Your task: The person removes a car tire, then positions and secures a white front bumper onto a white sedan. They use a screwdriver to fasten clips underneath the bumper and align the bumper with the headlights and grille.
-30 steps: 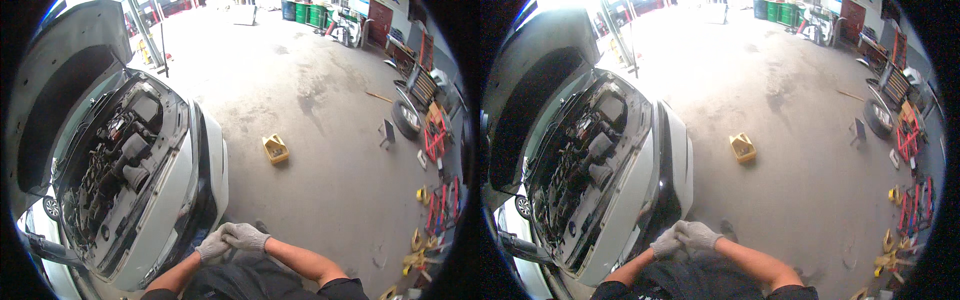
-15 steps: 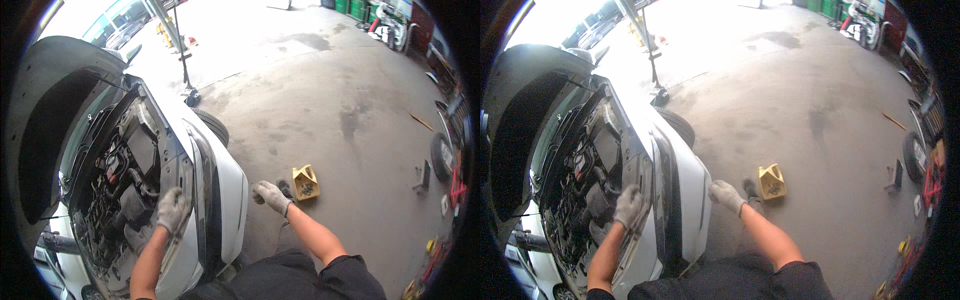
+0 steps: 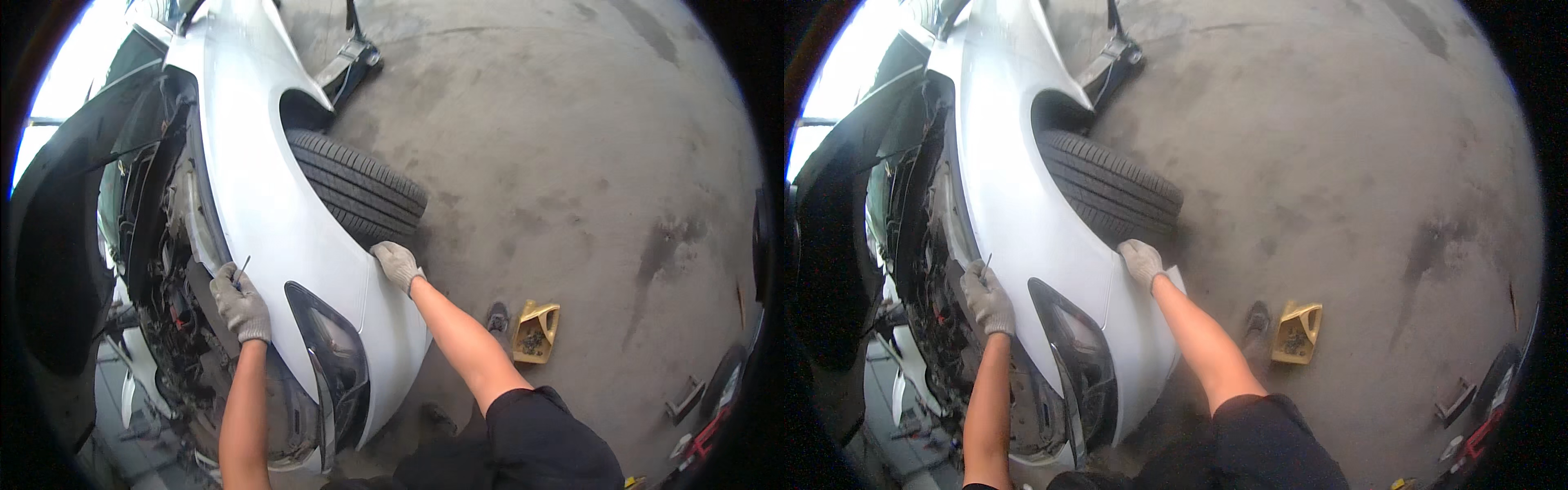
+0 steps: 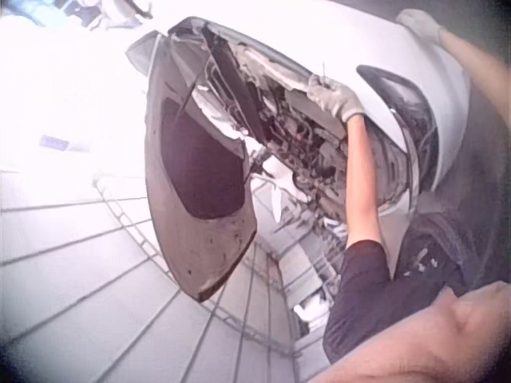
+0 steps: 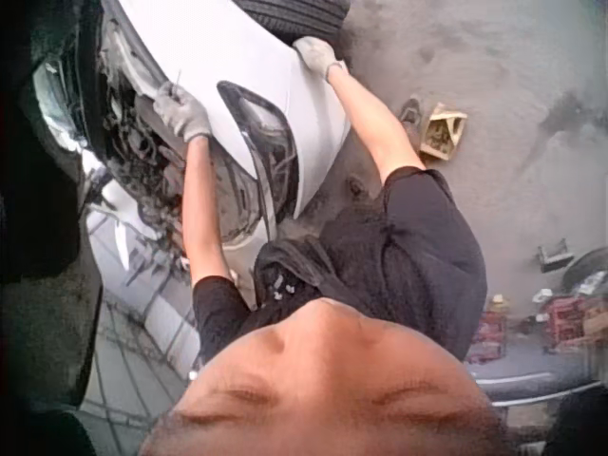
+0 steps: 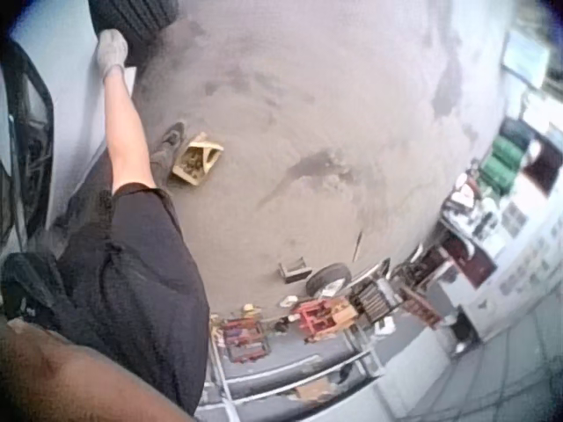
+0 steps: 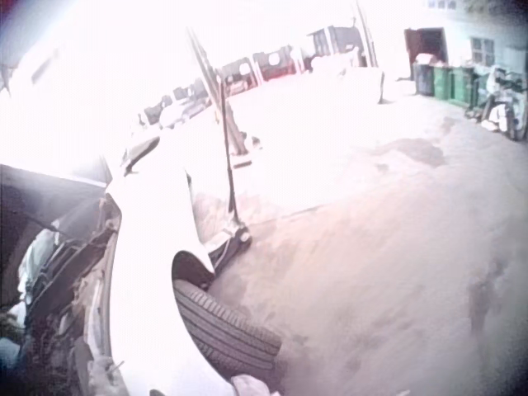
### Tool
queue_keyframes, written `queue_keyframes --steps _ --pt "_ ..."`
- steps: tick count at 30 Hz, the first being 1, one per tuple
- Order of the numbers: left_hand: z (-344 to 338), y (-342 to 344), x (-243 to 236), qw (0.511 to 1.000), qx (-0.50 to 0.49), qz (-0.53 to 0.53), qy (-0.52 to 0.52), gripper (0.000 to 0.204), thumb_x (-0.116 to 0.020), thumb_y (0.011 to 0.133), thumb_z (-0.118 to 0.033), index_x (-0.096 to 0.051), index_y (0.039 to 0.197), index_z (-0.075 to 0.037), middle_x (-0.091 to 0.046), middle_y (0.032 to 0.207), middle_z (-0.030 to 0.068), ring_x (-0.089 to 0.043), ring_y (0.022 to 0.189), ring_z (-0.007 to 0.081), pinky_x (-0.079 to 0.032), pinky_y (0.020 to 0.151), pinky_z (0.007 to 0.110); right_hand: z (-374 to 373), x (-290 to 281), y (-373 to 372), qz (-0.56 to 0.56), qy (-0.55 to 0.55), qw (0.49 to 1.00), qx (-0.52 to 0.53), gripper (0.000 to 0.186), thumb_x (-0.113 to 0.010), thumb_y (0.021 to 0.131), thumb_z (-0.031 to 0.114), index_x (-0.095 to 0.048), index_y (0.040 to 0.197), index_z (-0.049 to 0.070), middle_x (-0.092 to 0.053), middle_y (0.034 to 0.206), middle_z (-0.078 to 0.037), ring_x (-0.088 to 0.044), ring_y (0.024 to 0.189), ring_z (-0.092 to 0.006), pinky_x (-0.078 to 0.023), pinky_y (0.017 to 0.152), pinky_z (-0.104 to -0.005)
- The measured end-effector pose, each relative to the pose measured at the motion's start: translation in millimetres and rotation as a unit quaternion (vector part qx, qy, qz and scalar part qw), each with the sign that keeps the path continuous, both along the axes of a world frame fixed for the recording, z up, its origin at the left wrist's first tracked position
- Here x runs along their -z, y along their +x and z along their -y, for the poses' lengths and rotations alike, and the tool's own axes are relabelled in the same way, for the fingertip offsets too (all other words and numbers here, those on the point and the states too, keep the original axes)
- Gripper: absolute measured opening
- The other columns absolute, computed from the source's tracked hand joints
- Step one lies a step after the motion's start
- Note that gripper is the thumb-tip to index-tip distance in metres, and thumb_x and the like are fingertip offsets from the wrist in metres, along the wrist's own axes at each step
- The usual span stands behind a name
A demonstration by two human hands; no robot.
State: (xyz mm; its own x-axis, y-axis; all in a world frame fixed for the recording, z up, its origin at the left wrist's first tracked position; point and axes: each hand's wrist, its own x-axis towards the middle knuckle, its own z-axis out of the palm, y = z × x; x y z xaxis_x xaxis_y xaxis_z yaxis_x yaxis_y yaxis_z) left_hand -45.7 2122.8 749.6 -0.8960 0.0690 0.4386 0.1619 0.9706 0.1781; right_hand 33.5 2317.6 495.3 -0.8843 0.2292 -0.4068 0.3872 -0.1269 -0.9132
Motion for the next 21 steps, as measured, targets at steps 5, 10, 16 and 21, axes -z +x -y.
queue_keyframes --steps 5,10,16,21 --pt "1 2 -2 0.999 -0.022 0.005 -0.037 0.021 -0.055 0.089 -0.012 -0.061 0.105 0.001 -0.058 0.100 0.0181 -0.060 0.093 0.0349 -0.049 0.084 0.042 23 -26 -22 0.090 -0.022 0.996 0.010 0.052 -0.040 0.093 0.042 -0.068 0.095 -0.001 -0.065 0.103 -0.027 -0.060 0.105 -0.0425 -0.044 0.090 -0.0471" --pt "0 -4 0 0.999 -0.019 0.008 -0.038 0.021 -0.053 0.091 -0.012 -0.059 0.105 0.003 -0.057 0.099 0.0185 -0.058 0.092 0.0352 -0.047 0.086 0.043 19 -18 -47 0.124 -0.048 0.990 -0.036 0.054 -0.038 0.094 0.041 -0.067 0.092 -0.004 -0.064 0.102 -0.028 -0.058 0.103 -0.0463 -0.042 0.091 -0.0493" --pt "-4 -9 -1 0.999 -0.007 0.001 -0.050 0.022 -0.053 0.091 -0.010 -0.057 0.108 0.003 -0.058 0.102 0.0186 -0.058 0.095 0.0353 -0.047 0.088 0.043 20 -13 -53 0.099 -0.008 0.995 -0.029 0.054 -0.038 0.093 0.040 -0.067 0.082 -0.004 -0.063 0.094 -0.030 -0.060 0.097 -0.0469 -0.044 0.087 -0.0511" --pt "9 -2 1 0.997 -0.027 0.016 -0.069 0.024 -0.052 0.092 -0.009 -0.056 0.112 0.003 -0.059 0.107 0.0190 -0.059 0.101 0.0337 -0.046 0.092 0.041 19 -19 -47 0.103 -0.046 0.993 -0.044 0.053 -0.038 0.091 0.040 -0.067 0.083 -0.005 -0.063 0.093 -0.030 -0.061 0.096 -0.0469 -0.045 0.086 -0.0494"
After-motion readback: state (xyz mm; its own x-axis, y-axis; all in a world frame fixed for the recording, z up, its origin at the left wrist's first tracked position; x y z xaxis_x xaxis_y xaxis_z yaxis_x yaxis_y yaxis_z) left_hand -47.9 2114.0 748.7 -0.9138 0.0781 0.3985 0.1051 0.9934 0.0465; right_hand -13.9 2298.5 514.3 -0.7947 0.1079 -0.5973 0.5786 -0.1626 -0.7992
